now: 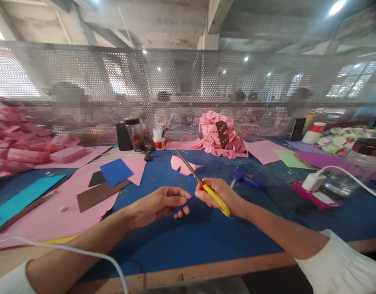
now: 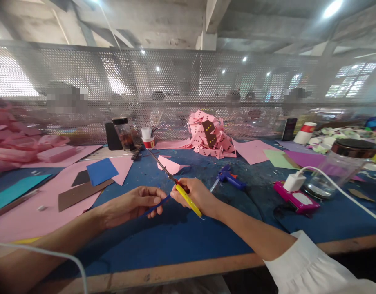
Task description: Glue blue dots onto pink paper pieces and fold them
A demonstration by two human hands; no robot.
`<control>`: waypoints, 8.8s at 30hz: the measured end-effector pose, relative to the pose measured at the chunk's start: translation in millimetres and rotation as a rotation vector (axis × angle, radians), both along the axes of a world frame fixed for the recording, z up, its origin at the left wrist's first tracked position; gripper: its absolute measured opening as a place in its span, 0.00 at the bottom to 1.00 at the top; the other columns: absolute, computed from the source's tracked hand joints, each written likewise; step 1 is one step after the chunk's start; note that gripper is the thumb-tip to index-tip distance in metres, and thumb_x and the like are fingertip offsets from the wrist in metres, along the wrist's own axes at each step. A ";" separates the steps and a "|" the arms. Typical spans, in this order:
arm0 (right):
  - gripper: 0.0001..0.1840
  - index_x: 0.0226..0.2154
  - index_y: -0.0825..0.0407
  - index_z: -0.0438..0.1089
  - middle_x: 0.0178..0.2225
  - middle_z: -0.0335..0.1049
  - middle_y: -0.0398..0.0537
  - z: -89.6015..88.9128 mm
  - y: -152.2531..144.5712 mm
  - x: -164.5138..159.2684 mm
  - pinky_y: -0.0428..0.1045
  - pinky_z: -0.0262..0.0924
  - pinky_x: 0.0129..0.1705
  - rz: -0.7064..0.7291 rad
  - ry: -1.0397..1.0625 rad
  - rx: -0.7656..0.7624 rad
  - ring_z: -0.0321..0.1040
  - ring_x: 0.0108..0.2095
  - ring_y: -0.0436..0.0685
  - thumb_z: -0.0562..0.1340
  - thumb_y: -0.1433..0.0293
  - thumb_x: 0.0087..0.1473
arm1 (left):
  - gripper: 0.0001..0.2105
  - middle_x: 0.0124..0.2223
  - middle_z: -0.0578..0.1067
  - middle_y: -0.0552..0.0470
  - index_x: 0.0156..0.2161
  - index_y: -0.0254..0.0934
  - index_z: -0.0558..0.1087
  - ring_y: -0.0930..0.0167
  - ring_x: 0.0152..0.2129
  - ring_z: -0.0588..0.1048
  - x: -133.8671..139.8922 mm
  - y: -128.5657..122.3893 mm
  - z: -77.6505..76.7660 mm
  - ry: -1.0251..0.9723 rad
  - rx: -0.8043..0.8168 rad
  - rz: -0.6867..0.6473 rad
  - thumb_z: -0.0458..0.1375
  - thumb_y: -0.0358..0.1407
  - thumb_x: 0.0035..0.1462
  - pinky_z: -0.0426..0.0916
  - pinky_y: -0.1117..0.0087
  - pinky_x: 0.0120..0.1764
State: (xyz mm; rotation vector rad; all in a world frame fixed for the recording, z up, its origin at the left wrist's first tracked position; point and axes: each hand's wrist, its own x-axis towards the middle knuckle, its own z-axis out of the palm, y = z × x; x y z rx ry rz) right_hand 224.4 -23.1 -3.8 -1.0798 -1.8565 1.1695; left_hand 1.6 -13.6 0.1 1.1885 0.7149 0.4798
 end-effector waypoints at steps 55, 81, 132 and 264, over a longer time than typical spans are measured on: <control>0.11 0.40 0.50 0.63 0.32 0.74 0.48 -12.8 2.9 5.2 0.47 0.46 0.29 -0.213 -0.777 0.509 0.72 0.32 0.57 0.56 0.61 0.58 | 0.08 0.31 0.77 0.51 0.32 0.35 0.70 0.73 0.27 0.75 1.1 6.3 0.3 -0.115 0.286 0.413 0.63 0.37 0.52 0.70 0.71 0.34; 0.12 0.39 0.50 0.63 0.31 0.75 0.47 -13.0 -0.7 3.6 0.48 0.51 0.32 -0.241 -0.950 0.568 0.73 0.33 0.59 0.55 0.59 0.58 | 0.07 0.31 0.77 0.51 0.31 0.34 0.70 0.73 0.27 0.76 0.2 5.8 -0.2 -0.137 0.286 0.422 0.62 0.35 0.53 0.71 0.71 0.35; 0.16 0.38 0.50 0.67 0.29 0.76 0.50 -6.8 -1.9 2.0 0.47 0.50 0.28 -0.258 -1.034 0.527 0.74 0.31 0.59 0.53 0.56 0.59 | 0.09 0.31 0.78 0.51 0.30 0.35 0.69 0.73 0.27 0.76 1.0 7.8 -0.9 -0.123 0.300 0.423 0.64 0.37 0.52 0.71 0.70 0.35; 0.13 0.36 0.49 0.66 0.30 0.75 0.47 -6.3 -0.5 4.3 0.47 0.49 0.32 -0.236 -0.968 0.449 0.73 0.32 0.58 0.56 0.57 0.58 | 0.05 0.25 0.72 0.55 0.33 0.35 0.72 0.74 0.23 0.69 2.7 6.5 3.1 -0.043 0.467 0.557 0.60 0.35 0.52 0.61 0.73 0.28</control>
